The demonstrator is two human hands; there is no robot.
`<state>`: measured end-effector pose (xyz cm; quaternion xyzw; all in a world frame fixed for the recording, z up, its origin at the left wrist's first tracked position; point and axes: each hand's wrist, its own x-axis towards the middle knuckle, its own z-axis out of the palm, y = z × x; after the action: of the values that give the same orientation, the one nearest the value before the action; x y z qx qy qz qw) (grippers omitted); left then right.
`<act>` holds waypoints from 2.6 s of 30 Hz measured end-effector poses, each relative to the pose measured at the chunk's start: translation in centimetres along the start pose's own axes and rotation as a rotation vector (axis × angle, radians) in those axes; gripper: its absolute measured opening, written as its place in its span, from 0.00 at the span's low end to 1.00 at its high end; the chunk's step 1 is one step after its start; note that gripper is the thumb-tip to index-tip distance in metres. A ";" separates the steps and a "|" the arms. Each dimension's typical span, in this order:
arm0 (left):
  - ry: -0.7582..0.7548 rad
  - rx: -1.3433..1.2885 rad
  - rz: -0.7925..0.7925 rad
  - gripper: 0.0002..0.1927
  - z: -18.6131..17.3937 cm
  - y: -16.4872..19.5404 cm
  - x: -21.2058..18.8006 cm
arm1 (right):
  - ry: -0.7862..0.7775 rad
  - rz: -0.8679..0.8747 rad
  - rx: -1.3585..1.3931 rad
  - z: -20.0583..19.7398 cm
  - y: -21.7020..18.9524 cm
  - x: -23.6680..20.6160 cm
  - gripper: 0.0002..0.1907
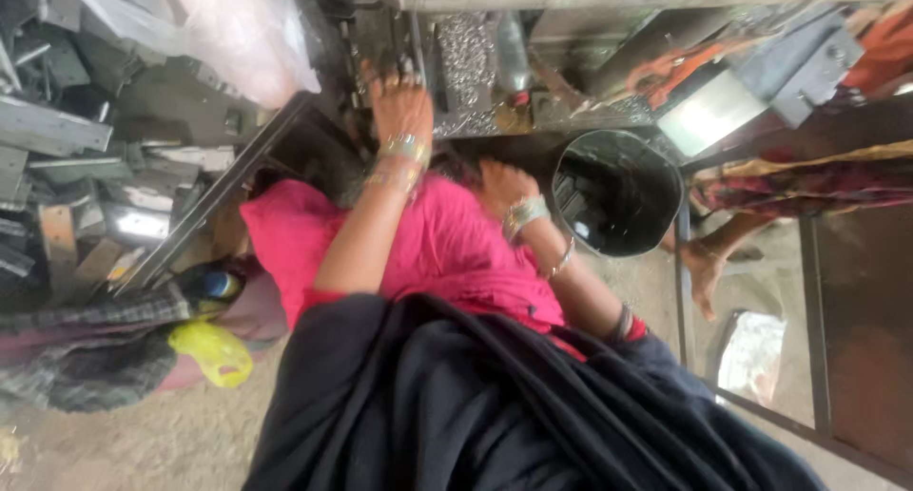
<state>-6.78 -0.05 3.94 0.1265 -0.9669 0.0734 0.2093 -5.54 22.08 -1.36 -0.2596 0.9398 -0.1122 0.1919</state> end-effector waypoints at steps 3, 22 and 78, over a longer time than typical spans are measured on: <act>-0.411 -0.051 -0.052 0.15 0.8 0.3 1.3 | 0.099 -0.021 -0.021 0.6 0.5 -1.0 0.26; -0.106 0.086 -0.030 0.14 0.8 -1.0 5.1 | 0.046 -0.057 0.117 0.9 0.1 -2.8 0.22; 0.031 -0.468 -0.237 0.19 -6.9 -13.7 -7.1 | 0.672 -0.111 -0.059 -12.2 -9.3 -4.2 0.09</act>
<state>5.92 -10.28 8.38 0.1860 -0.9326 -0.1756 0.2547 -3.14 17.86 13.82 -0.2643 0.9377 -0.1747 -0.1423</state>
